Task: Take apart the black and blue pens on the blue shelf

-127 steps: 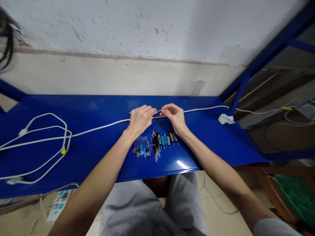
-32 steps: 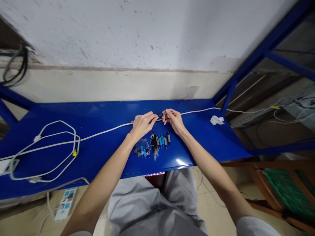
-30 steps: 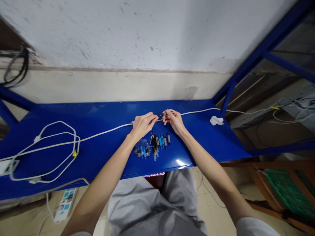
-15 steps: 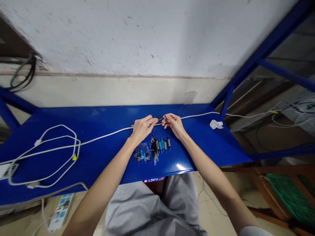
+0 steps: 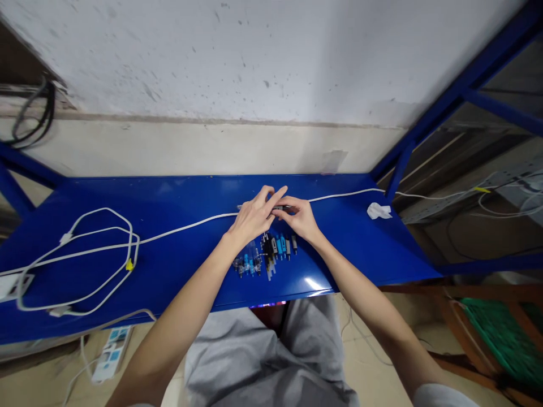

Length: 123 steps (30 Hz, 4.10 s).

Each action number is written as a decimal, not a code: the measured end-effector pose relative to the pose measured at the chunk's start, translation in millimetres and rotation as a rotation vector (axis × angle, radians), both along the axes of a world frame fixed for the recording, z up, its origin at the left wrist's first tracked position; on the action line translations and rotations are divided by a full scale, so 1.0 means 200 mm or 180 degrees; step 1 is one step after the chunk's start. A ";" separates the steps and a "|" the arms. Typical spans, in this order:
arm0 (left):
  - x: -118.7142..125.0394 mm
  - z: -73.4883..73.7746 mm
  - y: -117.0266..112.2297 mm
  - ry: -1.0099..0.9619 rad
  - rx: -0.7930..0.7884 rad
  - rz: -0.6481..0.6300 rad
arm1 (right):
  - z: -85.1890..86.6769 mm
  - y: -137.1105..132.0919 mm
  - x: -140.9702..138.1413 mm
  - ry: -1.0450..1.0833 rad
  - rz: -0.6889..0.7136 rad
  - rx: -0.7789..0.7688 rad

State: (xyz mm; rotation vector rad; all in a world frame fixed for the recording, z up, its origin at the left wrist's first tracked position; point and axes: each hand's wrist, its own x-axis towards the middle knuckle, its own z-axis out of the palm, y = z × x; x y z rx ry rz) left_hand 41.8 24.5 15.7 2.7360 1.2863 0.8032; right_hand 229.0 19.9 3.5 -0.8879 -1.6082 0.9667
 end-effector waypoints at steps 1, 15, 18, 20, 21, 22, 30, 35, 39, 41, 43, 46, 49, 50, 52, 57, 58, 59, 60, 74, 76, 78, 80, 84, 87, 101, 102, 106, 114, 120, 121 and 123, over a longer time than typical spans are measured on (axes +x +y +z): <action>0.01 0.01 0.00 -0.0014 -0.0034 -0.0061 | 0.00 -0.01 -0.01 -0.0145 -0.0082 0.0185; 0.13 -0.01 -0.08 -0.0871 0.0157 -0.0587 | 0.03 -0.04 -0.09 0.0435 -0.0475 -0.0304; 0.12 0.00 -0.07 -0.1007 0.0272 -0.0543 | 0.03 -0.03 -0.10 0.0737 -0.0544 -0.0467; 0.10 0.01 -0.05 -0.1003 0.0461 -0.0405 | 0.03 -0.02 -0.08 0.0940 -0.0606 -0.0540; 0.08 0.02 -0.05 -0.0982 0.0548 -0.0263 | 0.03 -0.01 -0.07 0.1034 -0.0618 -0.0585; 0.06 0.02 -0.04 -0.0948 0.0606 -0.0088 | 0.03 0.00 -0.05 0.1111 -0.0614 -0.0637; -0.10 0.02 0.00 -0.0825 0.0308 0.0216 | 0.02 0.04 0.00 0.0997 0.0081 -0.0876; -0.11 -0.03 0.01 -0.0873 -0.0117 0.0170 | 0.00 0.05 0.02 0.0210 -0.0156 -0.0480; -0.11 -0.07 0.02 -0.0911 -0.0185 0.0190 | 0.00 0.03 0.02 -0.0444 -0.0557 -0.0420; -0.12 -0.07 0.03 -0.0878 -0.0147 0.0212 | 0.00 0.02 0.01 -0.0454 -0.0489 -0.0403; -0.14 -0.07 0.03 -0.0872 -0.0102 0.0254 | 0.00 0.02 0.00 -0.0237 -0.0234 -0.0386; -0.15 -0.06 0.04 -0.0907 -0.0043 0.0314 | 0.01 0.03 0.00 -0.0056 -0.0059 -0.0393; -0.14 -0.07 0.04 -0.0903 -0.0006 0.0226 | 0.01 0.02 0.00 -0.0247 -0.0315 -0.0483; -0.13 -0.07 0.03 -0.0885 0.0010 0.0188 | 0.02 0.02 0.01 -0.0293 -0.0376 -0.0518; -0.13 -0.07 0.03 -0.0861 0.0049 0.0183 | 0.02 0.01 0.01 -0.0219 -0.0359 -0.0541; -0.13 -0.07 0.03 -0.0914 0.0046 0.0290 | 0.02 0.03 0.00 0.0037 -0.0155 -0.0519; -0.13 -0.07 0.03 -0.0917 0.0038 0.0272 | 0.02 0.03 0.00 0.0012 -0.0215 -0.0540; -0.13 -0.07 0.03 -0.0919 0.0037 0.0254 | 0.02 0.03 0.01 -0.0014 -0.0296 -0.0552; -0.13 -0.07 0.03 -0.0917 0.0039 0.0231 | 0.02 0.03 0.01 -0.0044 -0.0375 -0.0553; -0.12 -0.05 0.02 -0.0770 -0.0113 0.0243 | 0.01 0.03 0.02 -0.0100 -0.0447 -0.0567; -0.11 -0.05 0.02 -0.0794 -0.0070 0.0207 | 0.01 0.02 0.02 -0.0238 -0.0476 -0.0551; -0.11 -0.05 0.02 -0.0826 -0.0047 0.0200 | 0.01 0.02 0.02 -0.0266 -0.0539 -0.0558; -0.11 -0.05 0.02 -0.0847 -0.0040 0.0250 | 0.01 0.02 0.02 -0.0194 -0.0541 -0.0551; -0.12 -0.06 0.03 -0.0801 -0.0093 0.0365 | 0.00 0.04 0.02 -0.0065 -0.0447 -0.0548; -0.13 -0.06 0.04 -0.0846 -0.0149 0.0331 | -0.01 0.05 0.03 -0.0232 -0.0464 -0.0503; -0.16 -0.08 0.06 -0.0769 -0.0267 0.0196 | -0.03 0.08 0.08 -0.0620 -0.0233 -0.0261; -0.16 -0.08 0.06 -0.0762 -0.0289 0.0179 | -0.03 0.08 0.09 -0.0792 -0.0221 -0.0165; -0.17 -0.07 0.04 -0.0544 -0.0482 0.0072 | -0.03 0.06 0.13 -0.1677 -0.0169 0.0165; -0.18 -0.06 0.00 -0.0182 -0.0530 0.0060 | -0.03 0.05 0.12 -0.2536 -0.0015 0.0469; -0.19 -0.09 0.01 -0.0092 -0.0438 0.0060 | -0.08 0.10 0.14 -0.2282 0.0084 0.0842; -0.18 -0.09 0.02 -0.0083 -0.0455 0.0058 | -0.08 0.11 0.14 -0.2281 0.0082 0.0847; -0.18 -0.08 0.02 -0.0068 -0.0503 0.0055 | -0.09 0.11 0.15 -0.2296 0.0071 0.0846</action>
